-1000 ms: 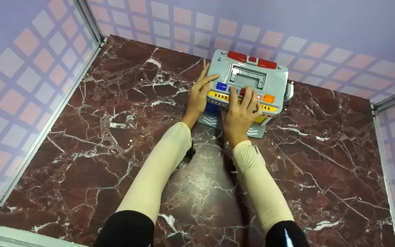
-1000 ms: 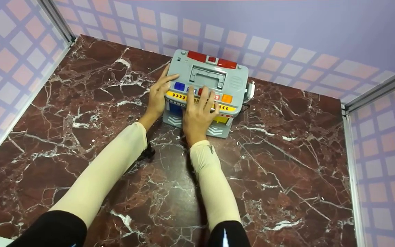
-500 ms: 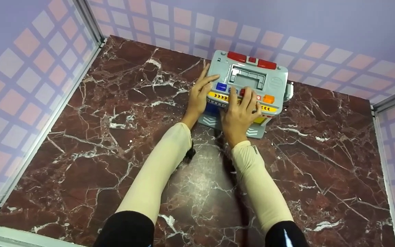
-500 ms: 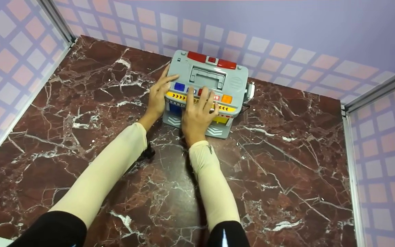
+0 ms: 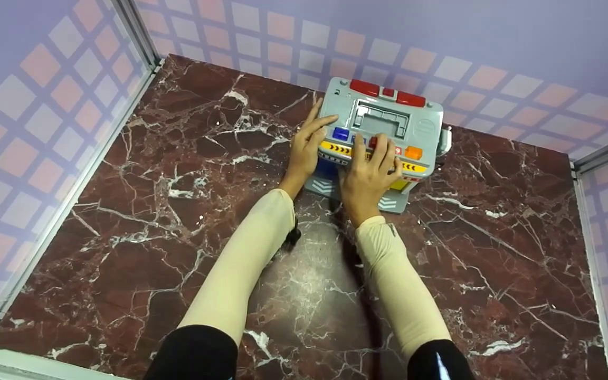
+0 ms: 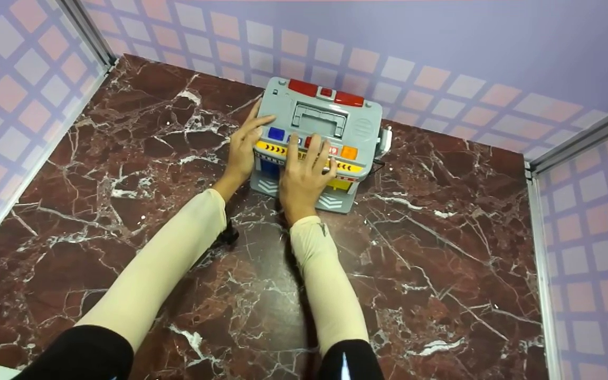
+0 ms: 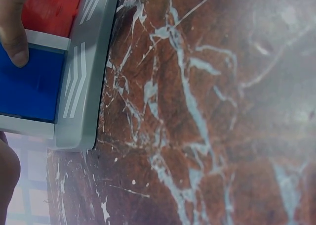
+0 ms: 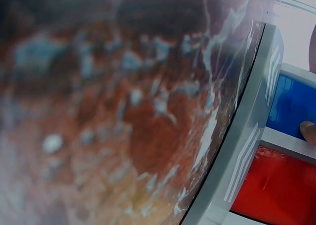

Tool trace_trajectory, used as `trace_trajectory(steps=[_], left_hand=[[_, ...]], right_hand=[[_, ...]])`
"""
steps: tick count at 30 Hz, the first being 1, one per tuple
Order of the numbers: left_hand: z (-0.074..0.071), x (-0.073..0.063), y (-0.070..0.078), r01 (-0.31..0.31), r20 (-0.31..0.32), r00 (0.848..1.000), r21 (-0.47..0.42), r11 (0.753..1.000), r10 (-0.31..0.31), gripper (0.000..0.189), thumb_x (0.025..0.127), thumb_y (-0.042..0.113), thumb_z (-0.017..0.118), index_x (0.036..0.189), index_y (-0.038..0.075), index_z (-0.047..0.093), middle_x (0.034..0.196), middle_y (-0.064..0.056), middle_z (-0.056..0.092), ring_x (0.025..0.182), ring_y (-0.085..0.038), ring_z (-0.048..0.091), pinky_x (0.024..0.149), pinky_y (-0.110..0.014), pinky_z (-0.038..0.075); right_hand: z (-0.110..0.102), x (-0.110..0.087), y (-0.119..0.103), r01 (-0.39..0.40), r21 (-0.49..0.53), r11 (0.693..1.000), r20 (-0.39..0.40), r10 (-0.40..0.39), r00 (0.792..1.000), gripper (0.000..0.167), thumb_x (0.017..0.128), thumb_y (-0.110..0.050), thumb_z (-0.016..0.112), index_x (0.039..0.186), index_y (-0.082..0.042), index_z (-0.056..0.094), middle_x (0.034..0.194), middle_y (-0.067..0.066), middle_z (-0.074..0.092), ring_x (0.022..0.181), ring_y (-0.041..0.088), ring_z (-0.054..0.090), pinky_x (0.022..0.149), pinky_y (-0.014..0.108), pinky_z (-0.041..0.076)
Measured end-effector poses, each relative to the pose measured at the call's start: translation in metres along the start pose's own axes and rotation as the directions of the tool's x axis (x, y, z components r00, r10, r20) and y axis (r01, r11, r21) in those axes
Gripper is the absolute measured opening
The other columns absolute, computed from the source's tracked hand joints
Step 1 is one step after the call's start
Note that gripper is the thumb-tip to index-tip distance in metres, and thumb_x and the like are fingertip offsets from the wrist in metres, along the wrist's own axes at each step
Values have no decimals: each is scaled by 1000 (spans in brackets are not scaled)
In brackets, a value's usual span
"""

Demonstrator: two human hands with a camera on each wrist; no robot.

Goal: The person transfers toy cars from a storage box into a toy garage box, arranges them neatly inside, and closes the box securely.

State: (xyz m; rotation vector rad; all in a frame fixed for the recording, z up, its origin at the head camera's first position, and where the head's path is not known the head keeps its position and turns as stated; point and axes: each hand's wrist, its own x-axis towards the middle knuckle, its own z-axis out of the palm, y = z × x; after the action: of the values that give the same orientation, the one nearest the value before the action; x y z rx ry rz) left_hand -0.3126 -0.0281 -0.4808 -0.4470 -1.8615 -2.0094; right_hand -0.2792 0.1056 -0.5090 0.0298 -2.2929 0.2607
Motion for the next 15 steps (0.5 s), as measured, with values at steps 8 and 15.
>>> trace_trajectory(steps=[8, 15], left_hand=[[2, 2, -38, 30, -11, 999, 13, 999, -30, 34, 96, 5, 49, 123, 0, 70, 159, -14, 39, 147, -19, 36, 121, -25, 25], [1, 0, -12, 39, 4, 999, 9, 999, -39, 34, 96, 0, 46, 122, -8, 66, 157, -26, 35, 148, -35, 33, 121, -26, 25]], right_hand=[[2, -3, 2, 3, -2, 1000, -17, -3, 1000, 58, 75, -26, 81, 130, -18, 62, 140, 20, 50, 131, 39, 42, 99, 58, 31], [-4, -7, 6, 35, 8, 999, 67, -35, 997, 77, 71, -32, 88, 139, -19, 55, 148, 19, 43, 137, 39, 37, 104, 56, 30]])
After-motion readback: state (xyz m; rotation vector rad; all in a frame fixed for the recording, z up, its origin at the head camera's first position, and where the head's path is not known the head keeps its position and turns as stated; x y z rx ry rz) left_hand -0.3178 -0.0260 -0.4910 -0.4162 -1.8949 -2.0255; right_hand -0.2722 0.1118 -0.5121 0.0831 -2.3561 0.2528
